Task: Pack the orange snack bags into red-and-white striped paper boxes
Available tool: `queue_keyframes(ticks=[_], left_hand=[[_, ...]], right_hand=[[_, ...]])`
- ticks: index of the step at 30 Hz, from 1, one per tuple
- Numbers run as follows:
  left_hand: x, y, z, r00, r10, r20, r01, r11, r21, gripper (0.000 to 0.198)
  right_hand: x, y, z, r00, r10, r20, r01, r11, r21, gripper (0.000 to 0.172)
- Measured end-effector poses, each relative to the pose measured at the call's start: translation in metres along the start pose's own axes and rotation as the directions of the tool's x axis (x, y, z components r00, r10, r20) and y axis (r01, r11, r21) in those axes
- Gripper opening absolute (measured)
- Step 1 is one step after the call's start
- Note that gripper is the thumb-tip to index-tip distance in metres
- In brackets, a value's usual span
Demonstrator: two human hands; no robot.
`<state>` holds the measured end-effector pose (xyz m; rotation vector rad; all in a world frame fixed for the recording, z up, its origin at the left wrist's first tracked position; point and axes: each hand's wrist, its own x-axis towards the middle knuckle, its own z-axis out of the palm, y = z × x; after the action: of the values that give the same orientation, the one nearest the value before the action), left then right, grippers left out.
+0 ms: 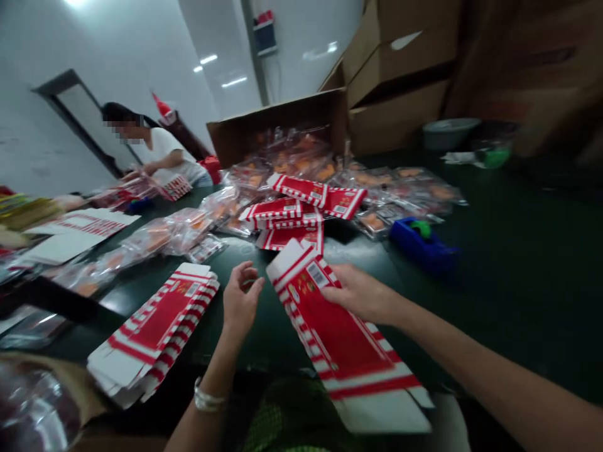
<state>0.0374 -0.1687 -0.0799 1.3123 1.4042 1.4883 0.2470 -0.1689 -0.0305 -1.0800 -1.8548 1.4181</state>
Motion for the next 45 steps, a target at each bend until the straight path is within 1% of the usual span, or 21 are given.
queue_keyframes(ticks=[3,5,8,10,13,17,18,19,20,22,23,24,25,27,28,29,31,33,39,42,45], left_hand=[[-0.036,0.003,0.021,0.963,0.051,0.265,-0.057,0.998,0.015,0.056],[-0.047,0.005,0.03,0.869,-0.046,0.493,0.086,0.995,-0.059,0.054],[-0.043,0.003,0.031,0.682,-0.174,0.71,0.387,0.91,-0.149,0.031],[-0.034,-0.001,0.027,0.579,-0.172,0.797,0.466,0.872,-0.15,0.025],[-0.021,-0.006,0.023,0.471,-0.152,0.869,0.502,0.856,-0.123,0.026],[-0.008,-0.01,0.028,0.406,-0.192,0.893,0.501,0.864,-0.042,0.026],[-0.005,-0.011,0.029,0.415,-0.202,0.887,0.485,0.874,-0.028,0.025],[-0.003,-0.012,0.028,0.467,-0.205,0.86,0.458,0.888,-0.037,0.025],[-0.002,-0.013,0.027,0.574,-0.201,0.794,0.421,0.904,-0.076,0.023],[-0.006,-0.017,0.023,0.838,-0.191,0.511,0.342,0.914,-0.219,0.02],[-0.013,-0.02,0.023,0.908,-0.22,0.357,0.333,0.895,-0.296,0.02],[-0.022,-0.024,0.024,0.917,-0.282,0.283,0.374,0.853,-0.364,0.022],[-0.034,-0.027,0.028,0.878,-0.35,0.326,0.466,0.783,-0.412,0.028],[-0.059,-0.031,0.043,0.709,-0.388,0.589,0.674,0.62,-0.403,0.049],[-0.069,-0.032,0.053,0.656,-0.349,0.669,0.711,0.583,-0.393,0.062],[-0.078,-0.031,0.062,0.644,-0.305,0.702,0.711,0.577,-0.401,0.073],[-0.086,-0.026,0.077,0.713,-0.256,0.653,0.633,0.635,-0.442,0.079],[-0.083,-0.019,0.082,0.756,-0.249,0.605,0.574,0.697,-0.43,0.069],[-0.06,-0.006,0.065,0.759,-0.342,0.553,0.51,0.841,-0.18,0.048],[-0.058,-0.01,0.058,0.729,-0.361,0.582,0.519,0.845,-0.126,0.049],[-0.058,-0.015,0.054,0.688,-0.358,0.631,0.547,0.827,-0.128,0.052]], right_hand=[[-0.039,-0.006,-0.008,0.995,0.015,0.1,0.004,0.982,-0.188,0.021],[-0.052,-0.007,-0.007,0.994,0.055,0.095,-0.026,0.96,-0.28,0.023],[-0.058,-0.001,-0.006,0.984,0.167,0.063,-0.145,0.953,-0.265,0.024],[-0.059,0.006,-0.007,0.975,0.214,0.06,-0.205,0.97,-0.129,0.029],[-0.06,0.018,-0.007,0.946,0.304,0.116,-0.322,0.923,0.21,0.047],[-0.062,0.033,-0.004,0.9,0.377,0.218,-0.435,0.742,0.51,0.057],[-0.064,0.037,-0.005,0.896,0.383,0.224,-0.441,0.718,0.539,0.058],[-0.066,0.04,-0.007,0.894,0.393,0.216,-0.443,0.699,0.561,0.057],[-0.069,0.042,-0.01,0.892,0.41,0.191,-0.44,0.687,0.579,0.057],[-0.077,0.046,-0.018,0.88,0.463,0.104,-0.424,0.668,0.612,0.057],[-0.081,0.048,-0.022,0.867,0.495,0.054,-0.416,0.661,0.624,0.058],[-0.085,0.049,-0.025,0.852,0.524,0.01,-0.411,0.657,0.632,0.061],[-0.088,0.05,-0.027,0.836,0.548,-0.032,-0.405,0.657,0.636,0.065],[-0.09,0.053,-0.026,0.828,0.551,-0.104,-0.38,0.687,0.619,0.076],[-0.09,0.054,-0.023,0.839,0.526,-0.144,-0.35,0.721,0.598,0.08],[-0.089,0.055,-0.02,0.855,0.487,-0.178,-0.31,0.756,0.576,0.082],[-0.086,0.057,-0.011,0.893,0.39,-0.224,-0.214,0.806,0.552,0.081],[-0.084,0.059,-0.006,0.919,0.321,-0.231,-0.137,0.806,0.576,0.076],[-0.091,0.077,-0.006,0.986,0.166,-0.035,-0.081,0.642,0.762,0.069],[-0.094,0.086,-0.002,0.987,0.145,-0.066,-0.041,0.63,0.776,0.065],[-0.095,0.086,0.009,0.968,0.207,-0.145,-0.026,0.65,0.76,0.056]])
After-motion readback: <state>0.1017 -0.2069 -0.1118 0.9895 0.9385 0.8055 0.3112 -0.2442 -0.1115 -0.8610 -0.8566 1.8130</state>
